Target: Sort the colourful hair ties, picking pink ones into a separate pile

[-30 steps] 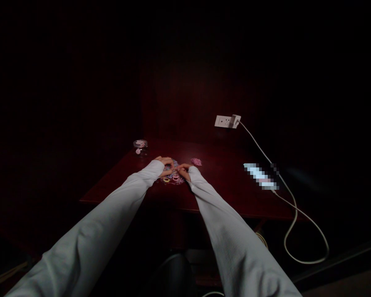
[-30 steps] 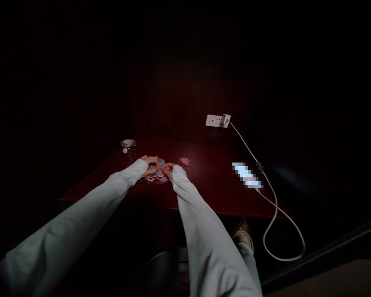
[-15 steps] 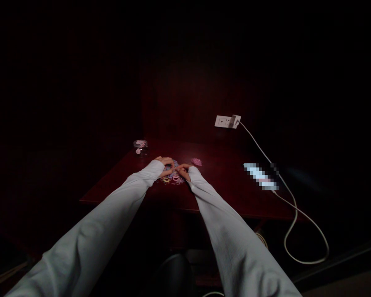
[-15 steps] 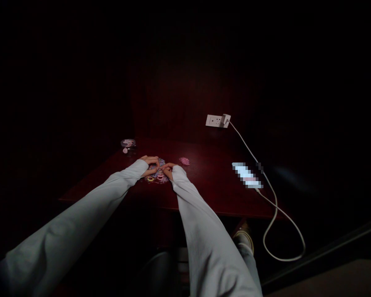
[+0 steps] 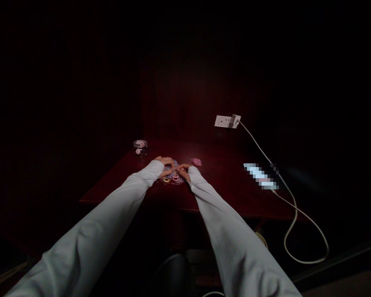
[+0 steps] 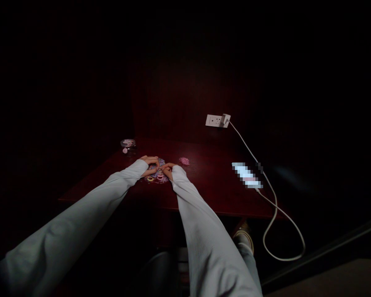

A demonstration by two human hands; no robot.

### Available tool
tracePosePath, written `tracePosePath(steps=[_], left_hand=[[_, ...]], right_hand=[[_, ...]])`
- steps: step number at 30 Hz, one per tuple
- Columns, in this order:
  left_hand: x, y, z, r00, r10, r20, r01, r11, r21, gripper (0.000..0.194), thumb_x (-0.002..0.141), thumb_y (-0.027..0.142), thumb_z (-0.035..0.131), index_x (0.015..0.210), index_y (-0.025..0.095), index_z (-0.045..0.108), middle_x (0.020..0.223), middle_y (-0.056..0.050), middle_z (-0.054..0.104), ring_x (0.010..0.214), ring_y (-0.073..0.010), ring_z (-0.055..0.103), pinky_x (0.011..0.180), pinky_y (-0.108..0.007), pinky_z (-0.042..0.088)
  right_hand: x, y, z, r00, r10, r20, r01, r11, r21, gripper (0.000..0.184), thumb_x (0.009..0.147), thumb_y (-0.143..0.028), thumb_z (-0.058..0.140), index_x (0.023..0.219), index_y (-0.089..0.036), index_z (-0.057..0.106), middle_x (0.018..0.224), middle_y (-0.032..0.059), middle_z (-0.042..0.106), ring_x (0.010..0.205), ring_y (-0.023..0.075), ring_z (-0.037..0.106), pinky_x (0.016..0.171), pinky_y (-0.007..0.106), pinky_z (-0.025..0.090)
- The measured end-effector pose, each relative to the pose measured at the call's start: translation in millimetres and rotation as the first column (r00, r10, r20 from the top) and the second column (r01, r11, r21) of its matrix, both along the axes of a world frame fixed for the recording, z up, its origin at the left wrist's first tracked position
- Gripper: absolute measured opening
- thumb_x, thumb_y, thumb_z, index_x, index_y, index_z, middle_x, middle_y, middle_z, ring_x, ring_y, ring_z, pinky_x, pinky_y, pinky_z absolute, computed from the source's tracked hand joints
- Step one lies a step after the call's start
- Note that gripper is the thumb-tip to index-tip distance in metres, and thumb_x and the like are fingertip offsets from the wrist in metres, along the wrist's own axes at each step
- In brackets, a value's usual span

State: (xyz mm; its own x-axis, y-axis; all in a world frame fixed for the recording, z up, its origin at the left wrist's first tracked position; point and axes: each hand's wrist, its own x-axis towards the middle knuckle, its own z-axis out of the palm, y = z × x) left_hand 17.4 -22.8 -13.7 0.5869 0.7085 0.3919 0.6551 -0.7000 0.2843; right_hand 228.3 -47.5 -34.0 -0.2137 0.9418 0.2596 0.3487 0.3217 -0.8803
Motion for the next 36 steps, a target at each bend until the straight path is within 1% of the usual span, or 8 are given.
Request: tracePosePath(steps=[5, 10, 14, 16, 23, 28, 33, 36], left_hand=[[0.3, -1.3, -0.5, 1.0, 0.018, 0.007, -0.019, 1.0, 0.017, 0.011, 0.09, 0.032, 0.065, 0.09, 0.023, 0.071, 0.104, -0.002, 0.079, 0.108, -0.0234, 0.072, 0.094, -0.034, 0.045], [2.4, -4.0, 2.5, 1.0, 0.021, 0.012, -0.021, 1.0, -0.002, 0.011, 0.089, 0.031, 0.066, 0.089, 0.022, 0.072, 0.106, -0.004, 0.08, 0.113, -0.0257, 0.072, 0.096, -0.036, 0.046], [2.9, -3.2, 2.3, 1.0, 0.025, 0.018, -0.025, 1.0, 0.0, 0.01, 0.088, 0.031, 0.066, 0.087, 0.022, 0.072, 0.103, -0.003, 0.08, 0.108, -0.0244, 0.073, 0.097, -0.035, 0.047], [2.6, -2.6, 1.6, 1.0, 0.024, 0.018, -0.024, 1.0, 0.004, 0.01, 0.088, 0.031, 0.066, 0.087, 0.022, 0.072, 0.102, -0.002, 0.08, 0.106, -0.0238, 0.073, 0.096, -0.035, 0.047], [-0.4, 1.0, -1.0, 0.999, 0.038, -0.002, -0.038, 0.999, 0.03, 0.013, 0.089, 0.033, 0.065, 0.091, 0.024, 0.073, 0.103, -0.001, 0.08, 0.108, -0.0235, 0.072, 0.092, -0.033, 0.045], [-1.7, -0.3, -0.9, 0.999, 0.037, 0.031, -0.038, 0.998, 0.046, 0.013, 0.091, 0.033, 0.064, 0.092, 0.023, 0.072, 0.104, -0.002, 0.079, 0.108, -0.023, 0.071, 0.091, -0.033, 0.042], [0.8, -1.6, -1.9, 0.996, 0.063, 0.059, -0.068, 0.995, 0.078, 0.013, 0.092, 0.03, 0.061, 0.088, 0.022, 0.069, 0.098, 0.0, 0.077, 0.092, -0.0192, 0.071, 0.089, -0.032, 0.041], [2.3, 0.3, -2.7, 0.996, 0.077, 0.054, -0.081, 0.994, 0.073, 0.011, 0.09, 0.029, 0.062, 0.088, 0.021, 0.068, 0.098, 0.0, 0.076, 0.089, -0.0183, 0.069, 0.089, -0.031, 0.041]], right_hand=[[0.8, -7.6, 3.3, 1.0, 0.019, -0.015, -0.018, 1.0, 0.026, 0.042, 0.081, -0.062, 0.078, 0.083, -0.02, 0.076, 0.063, -0.0024, 0.062, 0.06, 0.0129, 0.048, 0.057, 0.023, 0.037], [-1.6, -1.5, 0.3, 1.0, 0.002, -0.024, -0.002, 1.0, -0.025, 0.042, 0.077, -0.061, 0.08, 0.081, -0.019, 0.076, 0.062, -0.0032, 0.058, 0.058, 0.012, 0.045, 0.056, 0.024, 0.034], [-2.9, 1.6, 1.1, 1.0, -0.024, 0.001, 0.024, 0.998, -0.052, 0.04, 0.076, -0.059, 0.08, 0.081, -0.019, 0.078, 0.063, -0.0034, 0.059, 0.058, 0.0121, 0.046, 0.056, 0.024, 0.034], [-2.4, -0.9, 3.4, 1.0, -0.023, -0.003, 0.022, 0.999, -0.039, 0.04, 0.077, -0.059, 0.08, 0.081, -0.019, 0.078, 0.062, -0.0037, 0.059, 0.058, 0.0119, 0.046, 0.057, 0.024, 0.035], [3.1, -21.0, 14.3, 1.0, 0.014, -0.01, -0.013, 0.998, 0.061, 0.04, 0.084, -0.061, 0.075, 0.087, -0.021, 0.078, 0.065, -0.0021, 0.063, 0.063, 0.014, 0.051, 0.061, 0.025, 0.042], [3.8, -29.6, 20.7, 0.999, 0.004, -0.032, -0.002, 0.998, 0.065, 0.04, 0.084, -0.06, 0.075, 0.09, -0.021, 0.078, 0.068, 0.0, 0.063, 0.065, 0.0154, 0.052, 0.063, 0.027, 0.043], [3.7, -31.7, 22.1, 0.999, -0.023, -0.035, 0.025, 0.998, 0.054, 0.036, 0.087, -0.056, 0.074, 0.093, -0.021, 0.079, 0.068, 0.0007, 0.064, 0.068, 0.0171, 0.054, 0.066, 0.028, 0.045], [4.2, -31.1, 20.9, 0.999, -0.039, -0.026, 0.04, 0.998, 0.048, 0.035, 0.087, -0.055, 0.075, 0.094, -0.021, 0.08, 0.068, 0.0012, 0.065, 0.07, 0.0177, 0.055, 0.068, 0.029, 0.047]])
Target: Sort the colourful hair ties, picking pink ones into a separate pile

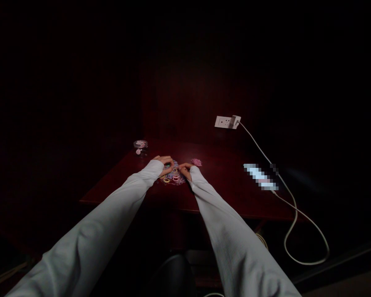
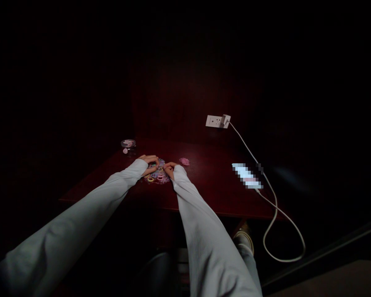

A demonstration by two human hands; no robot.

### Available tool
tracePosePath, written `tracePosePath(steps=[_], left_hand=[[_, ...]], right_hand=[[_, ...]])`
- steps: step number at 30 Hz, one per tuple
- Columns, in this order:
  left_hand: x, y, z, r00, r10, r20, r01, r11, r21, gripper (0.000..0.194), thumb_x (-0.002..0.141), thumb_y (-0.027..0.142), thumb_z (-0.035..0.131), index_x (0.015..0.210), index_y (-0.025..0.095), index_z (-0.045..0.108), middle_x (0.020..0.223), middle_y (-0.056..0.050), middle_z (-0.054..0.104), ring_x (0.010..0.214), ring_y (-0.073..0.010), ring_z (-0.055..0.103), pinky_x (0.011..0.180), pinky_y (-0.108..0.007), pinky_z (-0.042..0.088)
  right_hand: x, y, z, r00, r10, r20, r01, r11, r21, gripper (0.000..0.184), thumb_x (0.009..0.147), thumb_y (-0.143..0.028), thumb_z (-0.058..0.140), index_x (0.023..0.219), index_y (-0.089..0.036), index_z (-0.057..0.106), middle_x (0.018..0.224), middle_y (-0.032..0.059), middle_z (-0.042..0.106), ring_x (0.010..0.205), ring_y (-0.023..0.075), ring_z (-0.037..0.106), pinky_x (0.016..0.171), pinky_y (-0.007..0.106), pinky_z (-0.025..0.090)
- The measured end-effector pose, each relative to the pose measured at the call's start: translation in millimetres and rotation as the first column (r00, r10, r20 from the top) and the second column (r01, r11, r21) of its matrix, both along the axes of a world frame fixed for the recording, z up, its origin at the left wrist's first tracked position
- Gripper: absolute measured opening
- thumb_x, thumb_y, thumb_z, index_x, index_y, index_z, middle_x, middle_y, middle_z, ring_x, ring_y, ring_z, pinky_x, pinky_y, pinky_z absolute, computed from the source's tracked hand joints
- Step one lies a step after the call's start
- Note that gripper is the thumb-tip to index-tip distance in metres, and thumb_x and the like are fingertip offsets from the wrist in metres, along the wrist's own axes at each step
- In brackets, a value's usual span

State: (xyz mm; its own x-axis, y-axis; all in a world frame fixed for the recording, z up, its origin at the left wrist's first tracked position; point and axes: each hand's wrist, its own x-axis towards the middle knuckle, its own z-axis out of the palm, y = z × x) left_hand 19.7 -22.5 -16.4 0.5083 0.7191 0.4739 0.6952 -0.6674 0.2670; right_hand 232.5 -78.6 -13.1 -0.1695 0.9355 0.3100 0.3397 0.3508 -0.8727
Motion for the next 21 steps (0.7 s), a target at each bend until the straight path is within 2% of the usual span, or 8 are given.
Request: tracePosePath(steps=[11, 21], left_hand=[[-6.8, -15.6, 14.6, 0.997, -0.072, -0.015, 0.072, 0.997, -0.016, 0.017, 0.095, 0.031, 0.058, 0.104, 0.022, 0.069, 0.114, -0.002, 0.075, 0.095, -0.02, 0.068, 0.093, -0.033, 0.042], [-5.6, -17.7, 15.9, 0.994, -0.103, -0.017, 0.103, 0.995, -0.012, 0.02, 0.094, 0.032, 0.061, 0.108, 0.022, 0.07, 0.115, -0.002, 0.076, 0.097, -0.0206, 0.069, 0.094, -0.034, 0.042]], right_hand=[[0.2, 4.3, -3.7, 0.999, 0.014, -0.041, -0.013, 1.0, 0.006, 0.036, 0.083, -0.055, 0.077, 0.087, -0.02, 0.078, 0.066, -0.0019, 0.06, 0.065, 0.0142, 0.051, 0.064, 0.026, 0.043], [-1.3, 6.2, -6.8, 0.999, 0.002, -0.054, -0.003, 1.0, -0.008, 0.041, 0.082, -0.059, 0.08, 0.088, -0.019, 0.08, 0.065, -0.0013, 0.058, 0.064, 0.0145, 0.051, 0.063, 0.027, 0.043]])
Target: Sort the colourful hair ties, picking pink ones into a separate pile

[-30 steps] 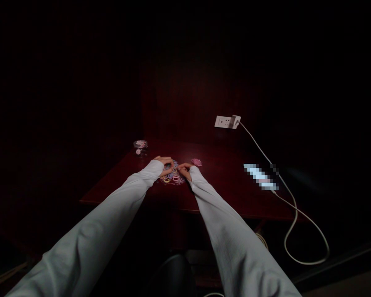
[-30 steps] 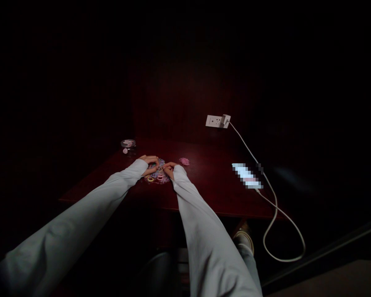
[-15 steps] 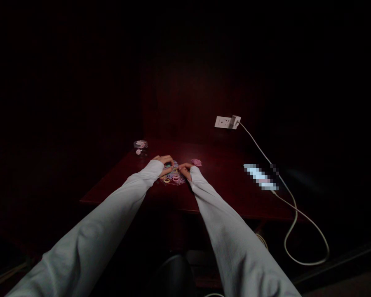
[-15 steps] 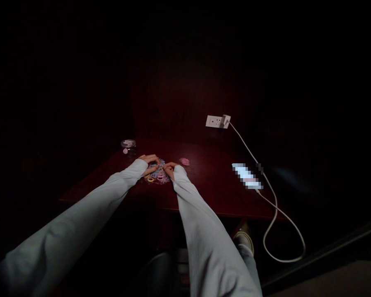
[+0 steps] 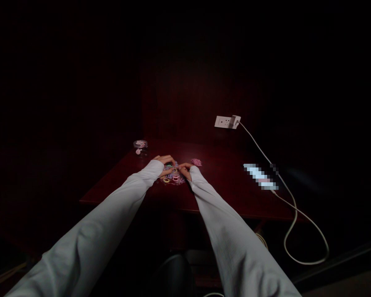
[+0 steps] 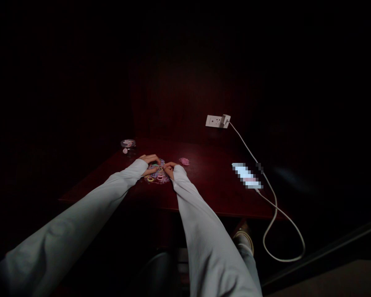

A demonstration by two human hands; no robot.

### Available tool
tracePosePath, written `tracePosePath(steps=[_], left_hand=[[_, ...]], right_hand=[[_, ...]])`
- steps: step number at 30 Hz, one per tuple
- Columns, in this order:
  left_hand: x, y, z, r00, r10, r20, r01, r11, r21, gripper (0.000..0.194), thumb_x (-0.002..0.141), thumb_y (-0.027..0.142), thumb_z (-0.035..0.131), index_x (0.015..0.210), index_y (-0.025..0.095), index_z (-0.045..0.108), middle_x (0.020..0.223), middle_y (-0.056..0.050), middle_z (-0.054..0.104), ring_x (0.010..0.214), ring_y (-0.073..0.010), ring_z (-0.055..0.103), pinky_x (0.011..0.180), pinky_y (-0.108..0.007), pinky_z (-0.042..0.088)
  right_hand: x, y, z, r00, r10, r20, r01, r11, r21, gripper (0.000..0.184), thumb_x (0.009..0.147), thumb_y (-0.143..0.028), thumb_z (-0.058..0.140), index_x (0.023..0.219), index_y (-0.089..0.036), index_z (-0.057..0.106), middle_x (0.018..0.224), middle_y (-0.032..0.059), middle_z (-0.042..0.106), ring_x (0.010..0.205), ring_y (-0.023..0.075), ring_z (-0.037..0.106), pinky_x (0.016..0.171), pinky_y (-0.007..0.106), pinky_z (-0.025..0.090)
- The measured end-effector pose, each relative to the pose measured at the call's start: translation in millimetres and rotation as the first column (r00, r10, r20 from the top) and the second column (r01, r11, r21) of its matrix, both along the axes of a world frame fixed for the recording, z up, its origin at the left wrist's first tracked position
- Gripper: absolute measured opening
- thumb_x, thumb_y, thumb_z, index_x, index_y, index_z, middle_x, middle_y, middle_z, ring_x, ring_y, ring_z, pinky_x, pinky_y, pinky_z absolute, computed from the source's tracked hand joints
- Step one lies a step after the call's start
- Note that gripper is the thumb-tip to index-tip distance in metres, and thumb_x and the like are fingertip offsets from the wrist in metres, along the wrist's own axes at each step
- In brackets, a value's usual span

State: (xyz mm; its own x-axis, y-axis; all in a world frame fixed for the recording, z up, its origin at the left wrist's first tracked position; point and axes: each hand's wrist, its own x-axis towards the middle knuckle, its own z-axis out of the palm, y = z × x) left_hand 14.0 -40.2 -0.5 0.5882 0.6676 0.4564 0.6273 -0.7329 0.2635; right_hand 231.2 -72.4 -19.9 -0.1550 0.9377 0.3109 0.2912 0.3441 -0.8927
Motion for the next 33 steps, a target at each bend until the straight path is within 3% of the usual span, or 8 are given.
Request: tracePosePath(steps=[11, 22, 33], left_hand=[[0.5, -1.4, 2.1, 1.0, -0.006, 0.01, 0.006, 1.0, -0.004, 0.022, 0.092, 0.028, 0.061, 0.111, 0.023, 0.071, 0.113, -0.001, 0.076, 0.087, -0.0177, 0.067, 0.089, -0.033, 0.04], [0.9, -2.8, 3.1, 1.0, -0.008, 0.017, 0.008, 1.0, 0.005, 0.02, 0.092, 0.029, 0.06, 0.108, 0.023, 0.07, 0.111, -0.001, 0.076, 0.086, -0.0181, 0.067, 0.092, -0.033, 0.042], [1.7, -1.9, 1.2, 1.0, 0.001, 0.021, -0.001, 1.0, 0.016, 0.02, 0.098, 0.032, 0.055, 0.105, 0.022, 0.071, 0.106, -0.001, 0.076, 0.088, -0.018, 0.068, 0.091, -0.033, 0.041]], right_hand=[[-0.7, -7.1, 8.0, 0.999, 0.011, -0.032, -0.012, 1.0, -0.004, 0.039, 0.082, -0.055, 0.079, 0.09, -0.018, 0.08, 0.066, -0.0011, 0.059, 0.064, 0.0154, 0.054, 0.065, 0.029, 0.046], [-0.9, 4.7, -3.0, 0.997, 0.026, -0.072, -0.027, 0.999, -0.017, 0.038, 0.079, -0.056, 0.077, 0.08, -0.018, 0.074, 0.064, -0.0032, 0.052, 0.063, 0.013, 0.045, 0.064, 0.027, 0.037], [-1.6, -6.3, 6.1, 1.0, 0.006, -0.03, -0.007, 1.0, -0.014, 0.038, 0.081, -0.056, 0.077, 0.088, -0.018, 0.078, 0.066, -0.0013, 0.056, 0.066, 0.0159, 0.052, 0.067, 0.029, 0.046]])
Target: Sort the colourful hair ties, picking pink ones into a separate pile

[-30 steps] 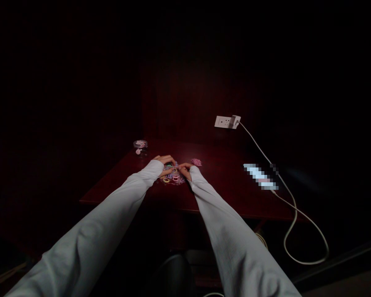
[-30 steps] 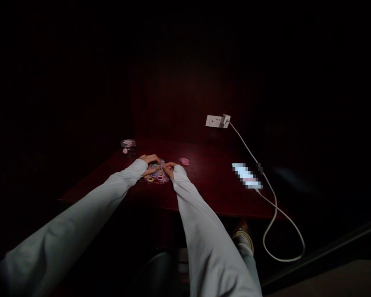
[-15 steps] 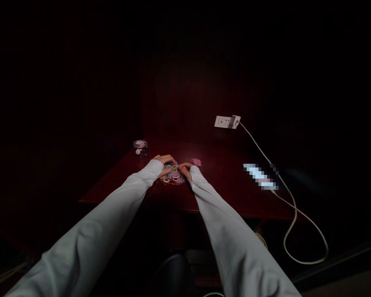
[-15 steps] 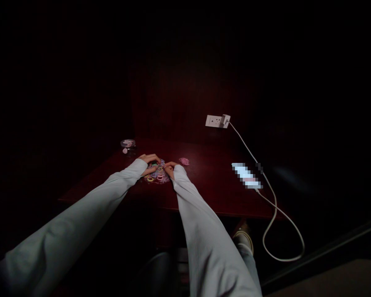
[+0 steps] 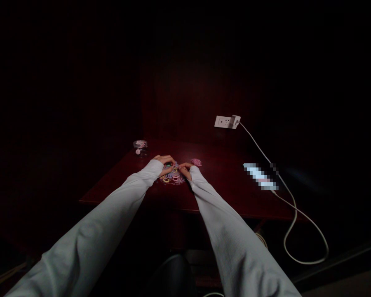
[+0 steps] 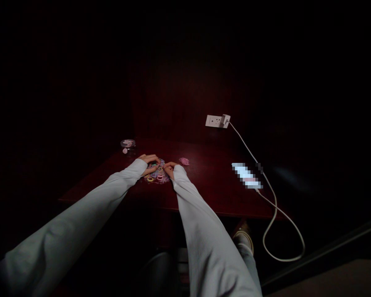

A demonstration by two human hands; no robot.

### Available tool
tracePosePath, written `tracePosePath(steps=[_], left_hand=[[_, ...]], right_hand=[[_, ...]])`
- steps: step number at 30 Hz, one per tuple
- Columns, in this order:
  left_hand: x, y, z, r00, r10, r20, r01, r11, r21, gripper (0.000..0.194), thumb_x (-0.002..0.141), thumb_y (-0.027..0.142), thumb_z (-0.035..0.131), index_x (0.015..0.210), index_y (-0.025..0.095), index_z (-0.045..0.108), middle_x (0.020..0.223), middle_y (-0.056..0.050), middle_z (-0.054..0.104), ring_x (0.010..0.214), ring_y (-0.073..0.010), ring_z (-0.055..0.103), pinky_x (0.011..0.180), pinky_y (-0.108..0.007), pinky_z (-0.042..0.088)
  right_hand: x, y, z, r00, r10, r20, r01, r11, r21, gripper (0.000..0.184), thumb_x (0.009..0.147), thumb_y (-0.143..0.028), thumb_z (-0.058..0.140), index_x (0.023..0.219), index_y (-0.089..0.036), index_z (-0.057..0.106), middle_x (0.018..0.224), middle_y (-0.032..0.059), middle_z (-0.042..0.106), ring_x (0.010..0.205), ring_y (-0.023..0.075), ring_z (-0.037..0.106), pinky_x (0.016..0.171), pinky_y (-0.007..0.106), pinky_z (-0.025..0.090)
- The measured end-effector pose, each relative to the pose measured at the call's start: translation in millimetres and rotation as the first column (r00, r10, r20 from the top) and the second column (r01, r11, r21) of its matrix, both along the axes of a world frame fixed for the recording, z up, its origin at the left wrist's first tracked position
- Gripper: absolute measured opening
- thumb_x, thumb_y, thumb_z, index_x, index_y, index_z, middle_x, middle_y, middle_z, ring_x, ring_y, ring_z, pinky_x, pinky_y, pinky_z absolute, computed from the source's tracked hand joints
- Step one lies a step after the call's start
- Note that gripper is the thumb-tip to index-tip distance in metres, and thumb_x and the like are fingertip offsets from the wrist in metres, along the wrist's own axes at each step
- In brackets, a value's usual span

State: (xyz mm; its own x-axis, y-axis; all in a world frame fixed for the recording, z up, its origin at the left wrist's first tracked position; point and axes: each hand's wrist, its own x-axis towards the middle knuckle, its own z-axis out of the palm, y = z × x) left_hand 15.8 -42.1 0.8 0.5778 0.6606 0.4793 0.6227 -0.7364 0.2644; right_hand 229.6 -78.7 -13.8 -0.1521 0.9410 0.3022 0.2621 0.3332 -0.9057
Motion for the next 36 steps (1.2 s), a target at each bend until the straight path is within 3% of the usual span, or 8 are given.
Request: tracePosePath(steps=[19, 27, 36], left_hand=[[-0.5, 2.8, -1.8, 1.0, -0.001, -0.013, 0.001, 1.0, -0.001, 0.016, 0.097, 0.028, 0.057, 0.102, 0.021, 0.07, 0.105, -0.001, 0.077, 0.091, -0.0175, 0.069, 0.089, -0.031, 0.04], [-1.0, 5.9, -3.9, 1.0, 0.017, -0.018, -0.017, 1.0, -0.012, 0.018, 0.097, 0.033, 0.058, 0.103, 0.023, 0.072, 0.107, -0.003, 0.077, 0.101, -0.0218, 0.07, 0.092, -0.033, 0.042], [-1.7, 1.8, -1.6, 1.0, 0.002, -0.029, -0.002, 1.0, -0.001, 0.017, 0.094, 0.031, 0.058, 0.103, 0.022, 0.071, 0.108, -0.002, 0.078, 0.104, -0.022, 0.071, 0.091, -0.033, 0.041]], right_hand=[[-0.1, -2.5, 3.4, 0.999, 0.017, 0.031, -0.017, 1.0, 0.009, 0.035, 0.082, -0.055, 0.076, 0.084, -0.02, 0.075, 0.065, -0.0025, 0.056, 0.065, 0.0143, 0.048, 0.065, 0.026, 0.041], [0.0, 3.4, -1.0, 1.0, 0.025, 0.005, -0.025, 1.0, -0.01, 0.034, 0.079, -0.053, 0.076, 0.08, -0.019, 0.073, 0.065, -0.0034, 0.056, 0.063, 0.0123, 0.044, 0.062, 0.024, 0.036], [0.5, -1.9, 2.1, 1.0, 0.01, 0.021, -0.01, 1.0, 0.011, 0.034, 0.082, -0.054, 0.076, 0.084, -0.02, 0.076, 0.066, -0.0007, 0.059, 0.066, 0.0151, 0.05, 0.065, 0.027, 0.042]])
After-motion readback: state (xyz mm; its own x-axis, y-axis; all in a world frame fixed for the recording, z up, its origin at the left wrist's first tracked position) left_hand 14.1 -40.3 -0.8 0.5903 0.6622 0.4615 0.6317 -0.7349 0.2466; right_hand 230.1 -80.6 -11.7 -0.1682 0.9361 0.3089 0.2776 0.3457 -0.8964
